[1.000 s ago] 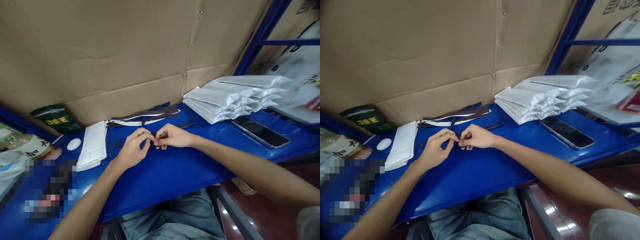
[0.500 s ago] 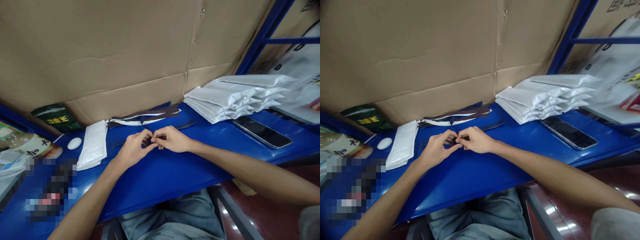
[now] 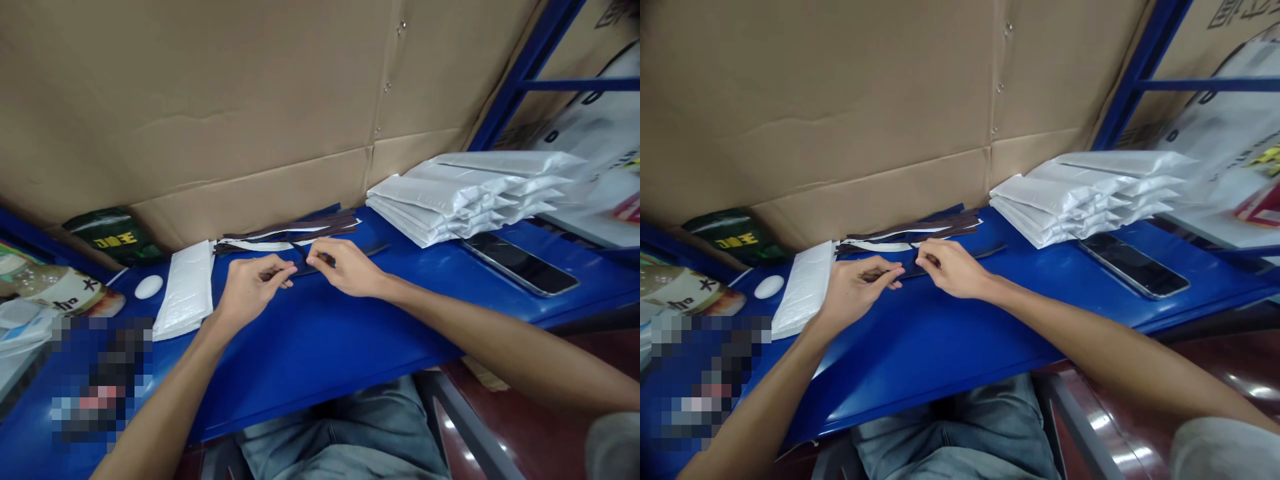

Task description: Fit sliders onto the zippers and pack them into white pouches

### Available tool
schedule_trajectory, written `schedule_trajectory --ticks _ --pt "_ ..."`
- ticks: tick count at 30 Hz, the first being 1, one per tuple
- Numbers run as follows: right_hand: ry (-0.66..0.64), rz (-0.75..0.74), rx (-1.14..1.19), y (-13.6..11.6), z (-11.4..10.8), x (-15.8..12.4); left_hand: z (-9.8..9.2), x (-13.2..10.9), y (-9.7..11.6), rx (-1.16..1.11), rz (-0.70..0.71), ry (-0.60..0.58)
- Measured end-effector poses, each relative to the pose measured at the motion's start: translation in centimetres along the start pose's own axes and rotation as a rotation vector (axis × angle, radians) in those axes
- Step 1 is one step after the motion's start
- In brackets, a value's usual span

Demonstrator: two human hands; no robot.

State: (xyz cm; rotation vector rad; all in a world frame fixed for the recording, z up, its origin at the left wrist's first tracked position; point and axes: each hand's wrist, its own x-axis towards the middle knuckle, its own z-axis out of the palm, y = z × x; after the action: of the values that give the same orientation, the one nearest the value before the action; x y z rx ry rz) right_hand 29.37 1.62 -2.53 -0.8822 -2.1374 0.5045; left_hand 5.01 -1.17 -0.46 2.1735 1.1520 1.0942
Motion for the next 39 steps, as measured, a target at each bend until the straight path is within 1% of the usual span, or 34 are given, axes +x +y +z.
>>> schedule_trajectory --ticks 2,4,6,9,12,14,17,19,21,23,24,25,26,29,30,31,34,36,39 --pt "0.058 -0.002 -0.091 1.2 -0.7 0.3 -1.2 0.4 -0.8 0.067 -0.036 0.047" --pt "0.123 0.004 -0.183 2.7 -1.6 0.5 -2.9 0.8 -2.2 0.182 -0.068 0.101" --pt "0.188 0.029 -0.246 4.2 -2.8 0.7 -5.1 1.1 -4.2 0.303 -0.107 0.171" --pt "0.258 0.049 -0.321 6.2 -4.4 0.8 -8.5 1.4 -7.4 0.431 -0.213 0.267" --pt "0.3 0.06 -0.4 7.6 -5.6 0.8 -11.3 1.3 -9.8 0.477 -0.348 0.344" --pt "0.301 0.114 -0.446 7.9 -5.9 0.8 -12.4 1.1 -10.5 0.479 -0.419 0.378" --pt "0.256 0.241 -0.49 7.4 -5.8 0.7 -13.0 0.7 -10.1 0.568 -0.436 0.364" --pt "0.212 0.28 -0.459 6.7 -5.5 0.5 -12.7 0.5 -9.4 0.678 -0.436 0.358" --pt "0.143 0.26 -0.37 6.0 -5.2 0.3 -11.9 0.4 -8.4 0.812 -0.399 0.355" --pt "0.071 0.221 -0.267 5.4 -4.6 0.2 -10.4 0.5 -7.2 0.918 -0.286 0.345" --pt "0.046 0.2 -0.222 5.1 -4.3 0.2 -9.5 0.6 -6.6 0.936 -0.224 0.326" --pt "0.032 0.179 -0.184 4.8 -3.8 0.2 -8.5 0.7 -5.9 0.913 -0.178 0.284" --pt "0.026 0.161 -0.15 4.4 -3.3 0.2 -7.3 0.7 -5.2 0.863 -0.158 0.217" --pt "0.018 0.131 -0.033 3.3 -1.7 0.2 -3.7 0.7 -3.1 0.676 -0.166 -0.059" --pt "0.018 0.13 0.011 2.9 -1.1 0.2 -2.6 0.5 -2.5 0.641 -0.155 -0.133" --pt "0.018 0.13 0.053 2.4 -0.7 0.1 -1.6 0.4 -2.0 0.621 -0.135 -0.182" --pt "0.008 0.12 0.134 1.2 0.3 -0.1 0.5 -0.1 -1.1 0.589 -0.077 -0.238" --pt "-0.008 0.114 0.152 0.7 0.6 -0.2 1.0 -0.2 -1.0 0.577 -0.061 -0.245" --pt "-0.024 0.109 0.163 0.2 0.8 -0.3 1.3 -0.2 -0.8 0.564 -0.047 -0.251"
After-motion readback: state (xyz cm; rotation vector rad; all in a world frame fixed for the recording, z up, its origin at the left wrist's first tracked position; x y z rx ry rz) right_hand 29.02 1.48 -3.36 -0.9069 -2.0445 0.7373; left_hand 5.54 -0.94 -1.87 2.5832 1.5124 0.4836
